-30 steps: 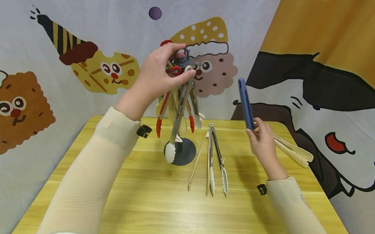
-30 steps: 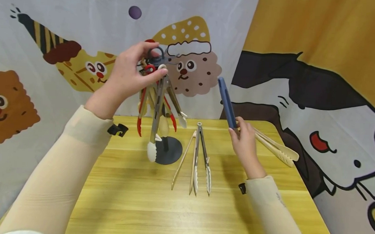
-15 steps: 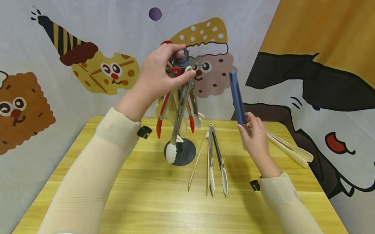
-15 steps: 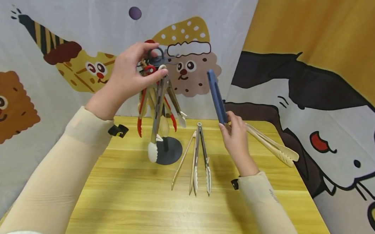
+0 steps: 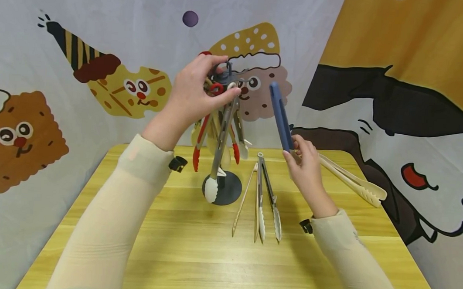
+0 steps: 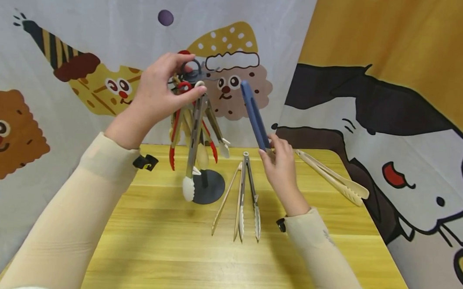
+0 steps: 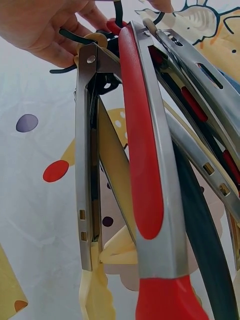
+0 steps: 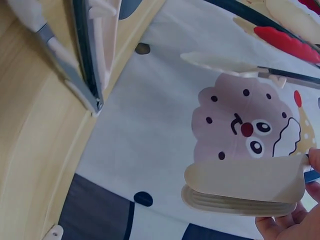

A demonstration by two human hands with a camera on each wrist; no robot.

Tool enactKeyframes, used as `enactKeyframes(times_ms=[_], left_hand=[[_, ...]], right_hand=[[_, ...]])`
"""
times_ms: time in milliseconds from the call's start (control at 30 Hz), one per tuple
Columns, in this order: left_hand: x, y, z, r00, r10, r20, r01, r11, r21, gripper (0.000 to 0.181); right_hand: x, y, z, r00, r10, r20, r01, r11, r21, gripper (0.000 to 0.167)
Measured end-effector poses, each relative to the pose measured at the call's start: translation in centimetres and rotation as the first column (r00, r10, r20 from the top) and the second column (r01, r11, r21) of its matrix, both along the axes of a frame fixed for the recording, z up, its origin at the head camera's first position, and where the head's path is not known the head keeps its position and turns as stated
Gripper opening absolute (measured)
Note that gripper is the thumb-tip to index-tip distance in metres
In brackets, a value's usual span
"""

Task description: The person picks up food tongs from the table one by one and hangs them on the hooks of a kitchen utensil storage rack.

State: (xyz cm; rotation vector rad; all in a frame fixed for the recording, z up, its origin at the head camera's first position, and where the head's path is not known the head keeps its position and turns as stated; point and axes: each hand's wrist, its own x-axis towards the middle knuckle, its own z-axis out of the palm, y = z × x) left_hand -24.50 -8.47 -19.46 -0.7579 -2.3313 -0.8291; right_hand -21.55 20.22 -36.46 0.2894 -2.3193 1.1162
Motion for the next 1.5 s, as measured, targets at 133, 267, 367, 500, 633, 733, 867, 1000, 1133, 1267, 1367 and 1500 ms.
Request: enactKeyframes(times_ms=[133, 267, 367, 500, 633, 733, 867, 1000, 1133, 1267, 1367, 1500], left_hand=[[0.0, 0.1, 0.0, 1.0, 0.01, -0.002, -0.01, 1.0, -0.002, 0.067], [0.0, 0.1, 0.0, 1.0, 0.021, -0.002, -0.021, 1.0, -0.003, 0.067], [0.0, 0.2, 0.0, 0.999, 0.033, -0.006, -0.033, 0.999, -0.009, 0.067], [0.1, 0.3, 0.0, 0.999, 0.043, -0.009, -0.043, 0.999, -0.014, 0.068], [0.1, 0.3, -0.1, 0.999, 0.044, -0.01, -0.045, 0.999, -0.016, 0.068], [0.1, 0.4, -0.1, 0.999, 0.041, -0.011, -0.041, 0.999, -0.016, 0.068], [0.1, 0.4, 0.0, 0.999, 0.037, -0.01, -0.037, 0.999, -0.014, 0.069], [0.1, 0.4, 0.0, 0.999, 0.04, -0.015, -0.04, 0.999, -0.011, 0.068], [0.1, 0.5, -0.1, 0.998, 0.055, -0.024, -0.055, 0.998, -0.012, 0.068], [0.1, 0.5, -0.1, 0.997, 0.076, -0.026, -0.076, 0.997, -0.011, 0.068], [0.1, 0.6, -0.2, 0.996, 0.085, -0.031, -0.085, 0.996, -0.01, 0.069], [0.1, 0.7, -0.2, 0.995, 0.091, -0.038, -0.091, 0.996, -0.011, 0.069]], right_hand=[[0.0, -0.8, 0.3, 0.999, -0.032, -0.024, 0.031, 0.999, -0.011, 0.037], [0.0, -1.5, 0.7, 0.999, -0.045, -0.028, 0.045, 0.999, -0.024, 0.039], [0.0, -1.9, 1.0, 0.998, -0.047, -0.029, 0.046, 0.998, -0.03, 0.04], [-0.1, -2.5, 1.3, 0.998, -0.05, -0.05, 0.048, 0.998, -0.039, 0.042], [-0.2, -2.9, 1.6, 0.996, -0.037, -0.077, 0.034, 0.998, -0.049, 0.042], [-0.2, -3.1, 1.7, 0.996, -0.027, -0.084, 0.022, 0.998, -0.057, 0.042], [-0.1, -3.3, 1.7, 0.995, -0.031, -0.091, 0.025, 0.998, -0.064, 0.041], [-0.1, -3.5, 1.7, 0.994, -0.048, -0.101, 0.041, 0.997, -0.069, 0.041], [-0.3, -3.8, 1.8, 0.991, -0.066, -0.12, 0.058, 0.996, -0.073, 0.04], [-0.6, -4.0, 1.8, 0.987, -0.08, -0.142, 0.071, 0.995, -0.07, 0.04], [-0.8, -4.2, 1.7, 0.983, -0.094, -0.158, 0.087, 0.995, -0.049, 0.04], [-1.0, -4.3, 1.6, 0.978, -0.109, -0.18, 0.106, 0.994, -0.03, 0.04]])
